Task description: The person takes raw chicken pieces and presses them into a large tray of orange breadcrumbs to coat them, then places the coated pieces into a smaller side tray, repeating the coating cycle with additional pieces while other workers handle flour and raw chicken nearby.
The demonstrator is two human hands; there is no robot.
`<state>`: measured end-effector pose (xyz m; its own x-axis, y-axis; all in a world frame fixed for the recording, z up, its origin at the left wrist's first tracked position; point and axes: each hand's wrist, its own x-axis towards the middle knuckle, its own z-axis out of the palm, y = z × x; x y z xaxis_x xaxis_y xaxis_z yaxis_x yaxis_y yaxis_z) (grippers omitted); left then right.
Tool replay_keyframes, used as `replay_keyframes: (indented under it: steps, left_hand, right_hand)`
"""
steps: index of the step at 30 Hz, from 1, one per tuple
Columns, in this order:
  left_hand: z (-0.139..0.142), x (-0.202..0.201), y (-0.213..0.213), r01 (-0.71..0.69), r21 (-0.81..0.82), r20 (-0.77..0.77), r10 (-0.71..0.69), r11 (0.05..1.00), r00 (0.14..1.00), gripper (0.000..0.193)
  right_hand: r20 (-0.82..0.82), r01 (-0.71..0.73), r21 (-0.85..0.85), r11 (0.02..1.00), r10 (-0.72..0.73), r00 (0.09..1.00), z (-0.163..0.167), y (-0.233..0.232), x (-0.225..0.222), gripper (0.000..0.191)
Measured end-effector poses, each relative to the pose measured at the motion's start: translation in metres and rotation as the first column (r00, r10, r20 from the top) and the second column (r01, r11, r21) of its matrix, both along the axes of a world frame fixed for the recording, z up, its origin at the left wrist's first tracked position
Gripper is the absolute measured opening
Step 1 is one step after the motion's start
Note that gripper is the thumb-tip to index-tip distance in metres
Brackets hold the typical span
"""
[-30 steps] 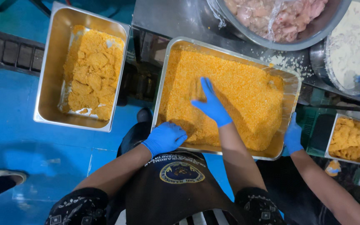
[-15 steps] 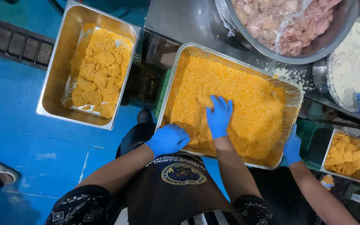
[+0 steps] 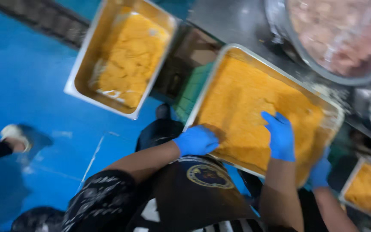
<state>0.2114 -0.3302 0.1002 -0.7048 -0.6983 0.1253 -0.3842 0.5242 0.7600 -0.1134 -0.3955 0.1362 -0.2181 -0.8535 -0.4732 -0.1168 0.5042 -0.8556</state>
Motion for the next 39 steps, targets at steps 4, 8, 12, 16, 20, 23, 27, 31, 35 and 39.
replay_keyframes:
  steps: [4, 8, 12, 16, 20, 23, 27, 31, 35, 39]
  left_hand:
    - [0.003, 0.01, 0.001, -0.054, 0.032, -0.016, 0.054, 0.998, 0.998, 0.03]
    - [0.002, 0.012, 0.003, -0.084, 0.016, -0.096, 0.086, 0.996, 0.992, 0.029]
    - [0.0, 0.011, 0.002, -0.054, 0.035, -0.035, 0.055, 0.998, 0.998, 0.03]
    - [-0.001, 0.01, 0.001, -0.05, 0.03, -0.057, 0.051, 0.998, 0.997, 0.029]
    - [0.0, 0.008, -0.001, 0.004, -0.027, -0.033, -0.005, 1.0, 0.999, 0.027]
    - [0.002, 0.003, -0.002, 0.002, 0.038, -0.058, 0.0, 0.999, 0.998, 0.023]
    - [0.001, -0.008, -0.001, 0.043, 0.131, -0.012, -0.041, 0.991, 0.999, 0.021]
    - [-0.003, -0.03, 0.006, -0.021, 0.107, 0.0, 0.021, 0.994, 1.0, 0.018]
    - [-0.009, -0.051, 0.012, -0.087, 0.158, 0.124, 0.068, 0.984, 0.99, 0.018]
    - [-0.021, -0.066, 0.018, -0.12, 0.097, 0.142, 0.105, 0.988, 0.984, 0.018]
  right_hand:
    - [0.068, -0.09, 0.017, 0.996, 0.089, 0.994, 0.016, -0.033, 0.069, 0.019]
    - [0.31, -0.19, -0.048, 0.981, 0.196, 0.93, 0.022, -0.084, 0.17, 0.028]
    - [0.595, -0.297, -0.003, 0.955, 0.241, 0.767, 0.013, -0.142, 0.26, 0.031]
    - [0.364, -0.32, -0.043, 0.947, 0.313, 0.877, -0.013, -0.142, 0.276, 0.038]
    - [-0.226, -0.386, -0.401, 0.831, 0.319, 0.921, -0.041, -0.065, 0.214, 0.024]
    - [-0.448, -0.362, -0.277, 0.89, 0.214, 0.868, -0.053, 0.005, 0.144, 0.017]
    - [-0.799, -0.459, -0.179, 0.87, 0.143, 0.584, -0.066, 0.076, 0.053, 0.027]
    - [-0.839, -0.202, -0.095, 0.975, 0.031, 0.543, -0.077, 0.133, -0.036, 0.03]
    - [-0.909, -0.09, -0.129, 0.987, -0.081, 0.409, -0.082, 0.152, -0.113, 0.05]
    - [-0.929, -0.113, -0.143, 0.983, -0.095, 0.357, -0.086, 0.133, -0.157, 0.074]
